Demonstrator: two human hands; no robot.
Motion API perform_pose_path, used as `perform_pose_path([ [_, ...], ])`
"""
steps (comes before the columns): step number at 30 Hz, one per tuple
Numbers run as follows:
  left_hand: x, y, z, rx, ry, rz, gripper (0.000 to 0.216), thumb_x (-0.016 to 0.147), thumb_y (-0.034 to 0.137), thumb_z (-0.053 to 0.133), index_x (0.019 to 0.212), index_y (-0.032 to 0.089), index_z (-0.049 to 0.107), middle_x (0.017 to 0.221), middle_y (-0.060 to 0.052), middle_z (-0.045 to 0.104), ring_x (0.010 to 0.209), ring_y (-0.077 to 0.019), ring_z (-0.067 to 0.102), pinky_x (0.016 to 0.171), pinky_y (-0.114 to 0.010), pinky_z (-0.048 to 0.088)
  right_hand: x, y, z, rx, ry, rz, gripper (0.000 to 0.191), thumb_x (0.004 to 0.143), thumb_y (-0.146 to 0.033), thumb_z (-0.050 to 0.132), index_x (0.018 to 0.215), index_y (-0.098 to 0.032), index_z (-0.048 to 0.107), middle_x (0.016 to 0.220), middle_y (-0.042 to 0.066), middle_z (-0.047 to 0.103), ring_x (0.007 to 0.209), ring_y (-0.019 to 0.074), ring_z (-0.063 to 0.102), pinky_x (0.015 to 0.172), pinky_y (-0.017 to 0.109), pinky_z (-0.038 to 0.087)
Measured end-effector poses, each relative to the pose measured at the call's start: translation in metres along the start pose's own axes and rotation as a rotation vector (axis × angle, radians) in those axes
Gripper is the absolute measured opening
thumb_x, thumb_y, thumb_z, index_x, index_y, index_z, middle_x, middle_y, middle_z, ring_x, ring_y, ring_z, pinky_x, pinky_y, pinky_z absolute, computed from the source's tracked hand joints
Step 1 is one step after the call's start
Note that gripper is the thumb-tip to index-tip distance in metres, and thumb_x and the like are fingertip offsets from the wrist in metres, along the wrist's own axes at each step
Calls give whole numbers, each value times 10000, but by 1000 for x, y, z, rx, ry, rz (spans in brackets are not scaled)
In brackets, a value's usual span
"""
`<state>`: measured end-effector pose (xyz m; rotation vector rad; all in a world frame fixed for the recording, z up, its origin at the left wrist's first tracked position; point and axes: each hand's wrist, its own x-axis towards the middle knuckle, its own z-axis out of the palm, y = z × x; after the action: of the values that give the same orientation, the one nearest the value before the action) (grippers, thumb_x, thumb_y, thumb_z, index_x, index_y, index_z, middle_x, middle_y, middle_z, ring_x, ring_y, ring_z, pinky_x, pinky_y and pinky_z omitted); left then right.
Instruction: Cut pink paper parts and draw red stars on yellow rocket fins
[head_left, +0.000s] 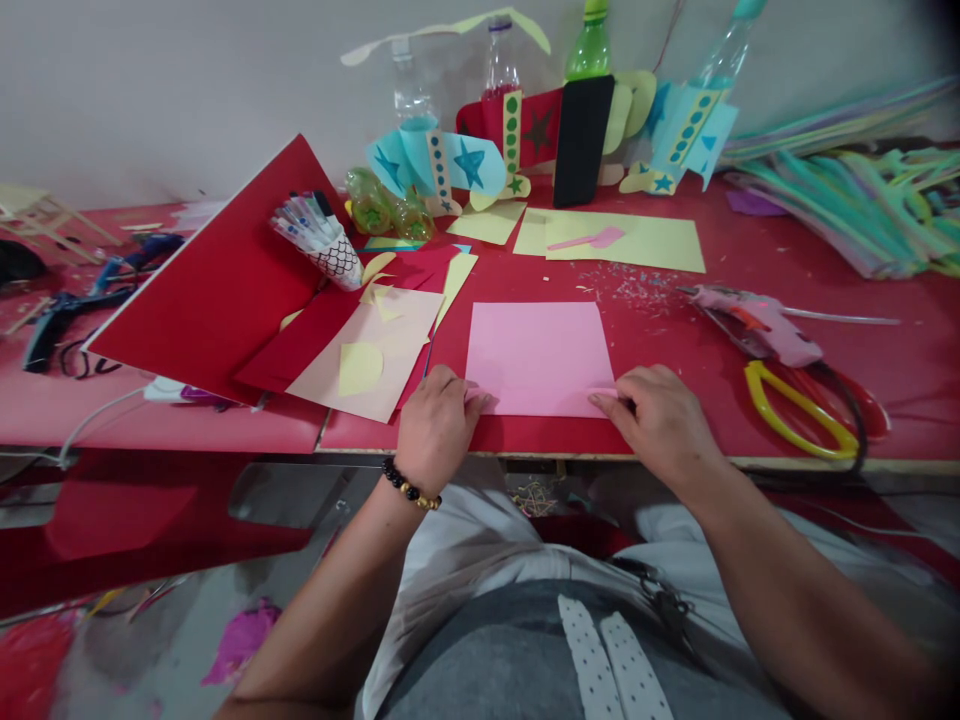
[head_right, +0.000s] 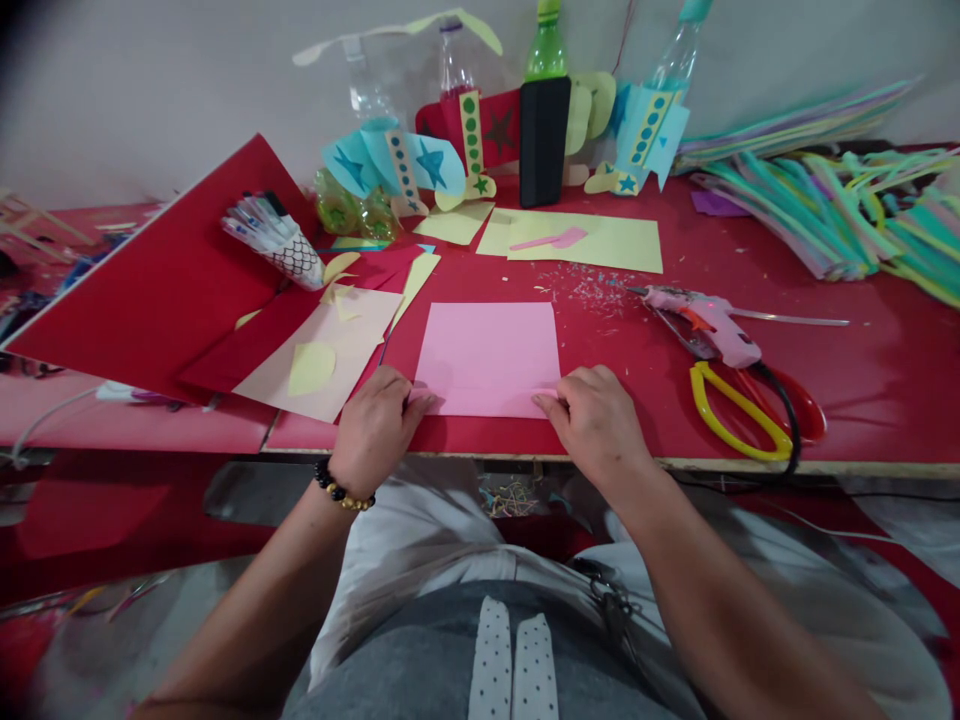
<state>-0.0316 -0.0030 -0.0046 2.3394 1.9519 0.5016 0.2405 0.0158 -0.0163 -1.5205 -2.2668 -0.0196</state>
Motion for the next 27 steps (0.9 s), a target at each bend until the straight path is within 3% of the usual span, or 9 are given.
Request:
perform_pose_path([
  [16, 4, 0, -1, 106, -10, 17, 285, 954, 353, 517, 805, 142, 637, 900, -70, 593, 789, -211, 586, 727, -327, 477, 2, 0, -1, -41, -42, 5, 323, 912, -365, 558, 653, -173, 583, 654, 38, 535, 691, 193, 461, 655, 304, 342],
  [27, 4, 1, 2, 125, -35, 1, 254, 941, 336, 541, 855, 133, 668, 937, -80, 602, 852, -216, 603, 771, -321, 482, 4, -3, -2, -59, -73, 26, 301, 909, -353, 563, 683, -162, 620, 678, 52, 559, 711, 201, 472, 677, 312, 356],
])
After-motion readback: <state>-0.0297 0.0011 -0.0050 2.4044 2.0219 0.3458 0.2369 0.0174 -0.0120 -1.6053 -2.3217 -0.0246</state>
